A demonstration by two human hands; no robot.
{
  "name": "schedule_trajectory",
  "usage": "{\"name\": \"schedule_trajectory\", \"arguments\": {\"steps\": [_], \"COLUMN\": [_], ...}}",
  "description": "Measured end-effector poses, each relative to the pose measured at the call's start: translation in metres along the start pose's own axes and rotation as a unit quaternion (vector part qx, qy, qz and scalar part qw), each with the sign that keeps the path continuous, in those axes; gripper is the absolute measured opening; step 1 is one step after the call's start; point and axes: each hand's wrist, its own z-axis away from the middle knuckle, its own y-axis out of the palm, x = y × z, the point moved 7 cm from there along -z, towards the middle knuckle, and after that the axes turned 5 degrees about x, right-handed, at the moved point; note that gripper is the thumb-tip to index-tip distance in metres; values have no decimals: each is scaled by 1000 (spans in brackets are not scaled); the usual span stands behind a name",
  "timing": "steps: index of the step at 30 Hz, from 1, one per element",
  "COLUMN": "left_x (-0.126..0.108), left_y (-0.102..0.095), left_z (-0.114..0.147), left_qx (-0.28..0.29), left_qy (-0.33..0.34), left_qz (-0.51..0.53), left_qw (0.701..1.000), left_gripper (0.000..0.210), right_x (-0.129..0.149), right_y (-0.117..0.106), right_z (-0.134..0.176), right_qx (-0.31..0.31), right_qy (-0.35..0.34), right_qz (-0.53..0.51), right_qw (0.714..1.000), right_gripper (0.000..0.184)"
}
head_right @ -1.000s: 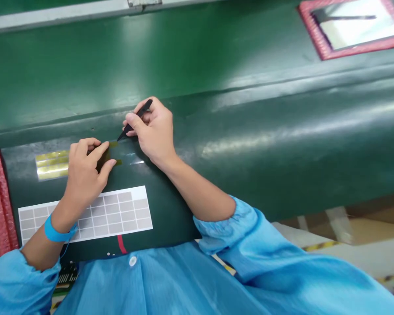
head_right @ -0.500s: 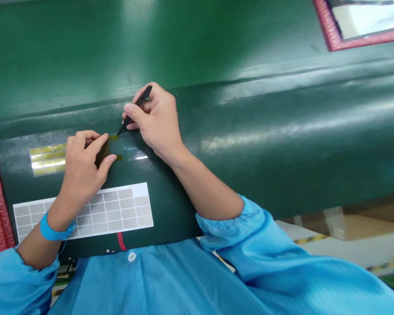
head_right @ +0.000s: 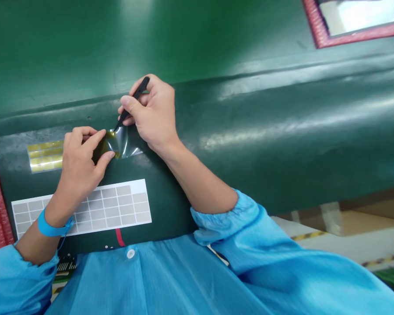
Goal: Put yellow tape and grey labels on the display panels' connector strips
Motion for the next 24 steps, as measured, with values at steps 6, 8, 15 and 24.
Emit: {"name": "schedule_trajectory", "arguments": {"steps": [6, 8, 15, 24], "left_x": [1, 2, 6, 20], "left_y": [0, 0, -4, -30], "left_z": [-1, -1, 2, 3], "left_qx": [1, 1, -22, -77], "left_qy": [-2, -2, 10, -11], "left_qz": [1, 3, 0, 30], "left_qw": [1000, 1000, 1000, 997], "left_gripper": [42, 42, 41, 33], "right_x": [8, 10, 25, 26], "right_y": [-1, -2, -30, -159], "right_z": [2, 2, 7, 26], "right_qx": [3, 1, -37, -220], "right_qy": [-15, -15, -17, 112], "right_qz": [-19, -23, -45, -80], "right_qw": [1000, 1000, 998, 966], "right_gripper": [48, 48, 49, 27]}}
